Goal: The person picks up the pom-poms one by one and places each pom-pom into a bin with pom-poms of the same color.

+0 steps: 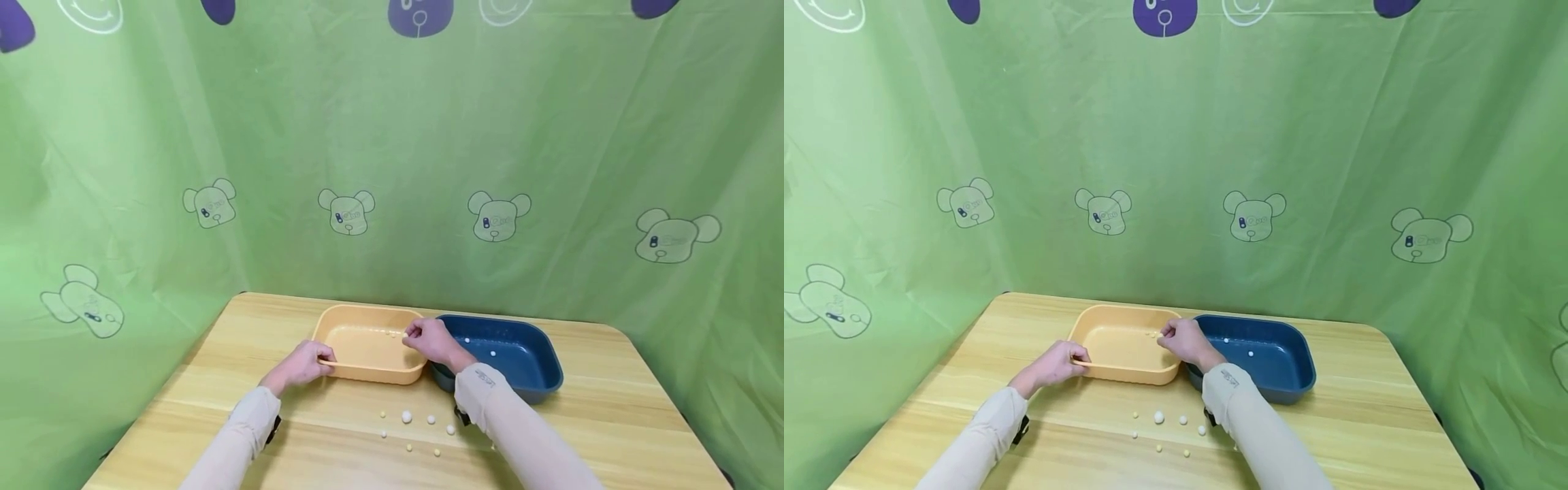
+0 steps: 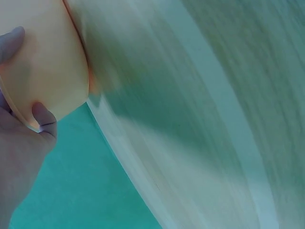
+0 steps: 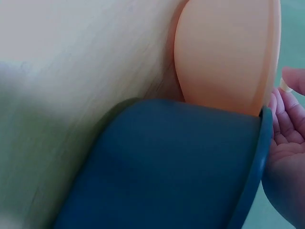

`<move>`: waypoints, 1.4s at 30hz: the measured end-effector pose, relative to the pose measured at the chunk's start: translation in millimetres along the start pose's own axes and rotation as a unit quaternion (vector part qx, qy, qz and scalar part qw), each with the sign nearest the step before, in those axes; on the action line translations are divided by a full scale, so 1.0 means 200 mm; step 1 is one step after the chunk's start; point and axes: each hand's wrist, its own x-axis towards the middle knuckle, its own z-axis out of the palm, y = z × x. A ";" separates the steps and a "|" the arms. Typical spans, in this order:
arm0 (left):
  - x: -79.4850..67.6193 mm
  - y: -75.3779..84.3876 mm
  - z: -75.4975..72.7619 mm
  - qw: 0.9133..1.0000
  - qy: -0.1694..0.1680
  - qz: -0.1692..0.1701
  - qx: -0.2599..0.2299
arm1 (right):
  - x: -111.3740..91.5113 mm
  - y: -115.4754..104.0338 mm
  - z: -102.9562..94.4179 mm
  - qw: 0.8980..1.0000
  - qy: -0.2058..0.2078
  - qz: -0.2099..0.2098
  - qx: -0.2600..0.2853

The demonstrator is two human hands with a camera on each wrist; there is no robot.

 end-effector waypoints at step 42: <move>0.01 -0.04 0.01 1.000 0.009 -0.001 0.006 | 0.12 0.04 -0.01 0.998 -0.013 -0.015 -0.062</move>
